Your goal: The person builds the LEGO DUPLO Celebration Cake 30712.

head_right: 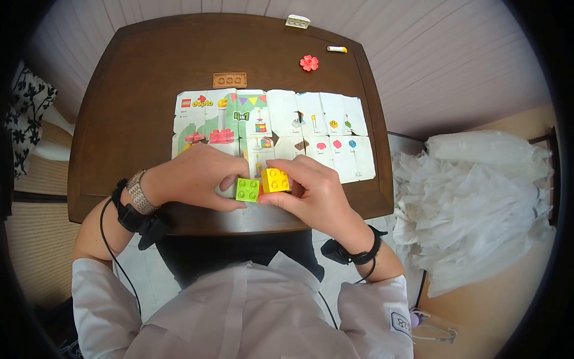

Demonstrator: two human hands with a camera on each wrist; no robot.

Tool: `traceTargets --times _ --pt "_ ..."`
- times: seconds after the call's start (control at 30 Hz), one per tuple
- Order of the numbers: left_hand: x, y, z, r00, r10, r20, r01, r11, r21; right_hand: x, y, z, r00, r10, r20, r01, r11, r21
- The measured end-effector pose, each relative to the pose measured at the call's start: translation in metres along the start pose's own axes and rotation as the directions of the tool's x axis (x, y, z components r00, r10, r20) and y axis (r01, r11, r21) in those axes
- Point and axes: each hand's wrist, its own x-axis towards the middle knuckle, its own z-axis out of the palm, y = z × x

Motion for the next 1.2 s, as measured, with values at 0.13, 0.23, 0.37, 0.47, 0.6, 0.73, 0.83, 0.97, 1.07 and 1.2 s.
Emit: traceTargets --times 0.13,0.23,0.37,0.47,0.6,0.73,0.83,0.97,1.07,1.2 --pt "0.0 -0.001 0.001 1.0 0.003 -0.006 -0.003 1.0 0.005 0.001 -0.002 -0.001 1.0 0.004 0.02 -0.005 1.0 0.027" --pt "0.0 -0.002 0.002 1.0 0.01 -0.011 -0.01 1.0 0.013 0.002 -0.007 -0.003 0.998 -0.029 0.047 0.028 0.999 0.029" --pt "0.0 0.0 0.001 1.0 0.0 -0.009 0.0 1.0 0.009 0.002 -0.004 -0.001 0.987 -0.151 0.058 0.149 0.988 0.038" --pt "-0.001 -0.001 0.001 1.0 0.003 -0.018 -0.003 1.0 0.004 0.001 -0.001 0.0 0.974 -0.203 0.097 0.207 0.978 -0.026" --pt "0.0 0.0 0.0 1.0 -0.015 -0.001 0.015 1.0 -0.013 -0.001 -0.006 -0.003 0.99 -0.098 0.105 0.097 0.995 0.018" --pt "0.001 -0.001 0.001 1.0 -0.007 -0.006 0.007 1.0 0.005 -0.003 -0.004 -0.005 0.976 -0.199 0.087 0.204 0.977 -0.059" --pt "0.001 0.0 0.001 1.0 -0.023 0.011 0.023 1.0 0.007 -0.005 -0.007 -0.008 0.974 -0.195 0.113 0.205 0.975 -0.082" --pt "0.001 0.0 0.001 0.999 -0.035 0.009 0.035 0.999 0.001 -0.007 -0.008 -0.003 0.978 -0.179 0.11 0.189 0.978 -0.092" --pt "0.001 0.0 0.0 1.0 -0.027 0.008 0.027 1.0 -0.007 -0.007 -0.01 0.0 0.981 -0.144 0.127 0.153 0.986 -0.069" --pt "0.002 0.0 0.001 1.0 -0.019 0.008 0.019 1.0 -0.015 -0.003 -0.01 -0.006 0.974 -0.131 0.184 0.148 0.986 -0.081"
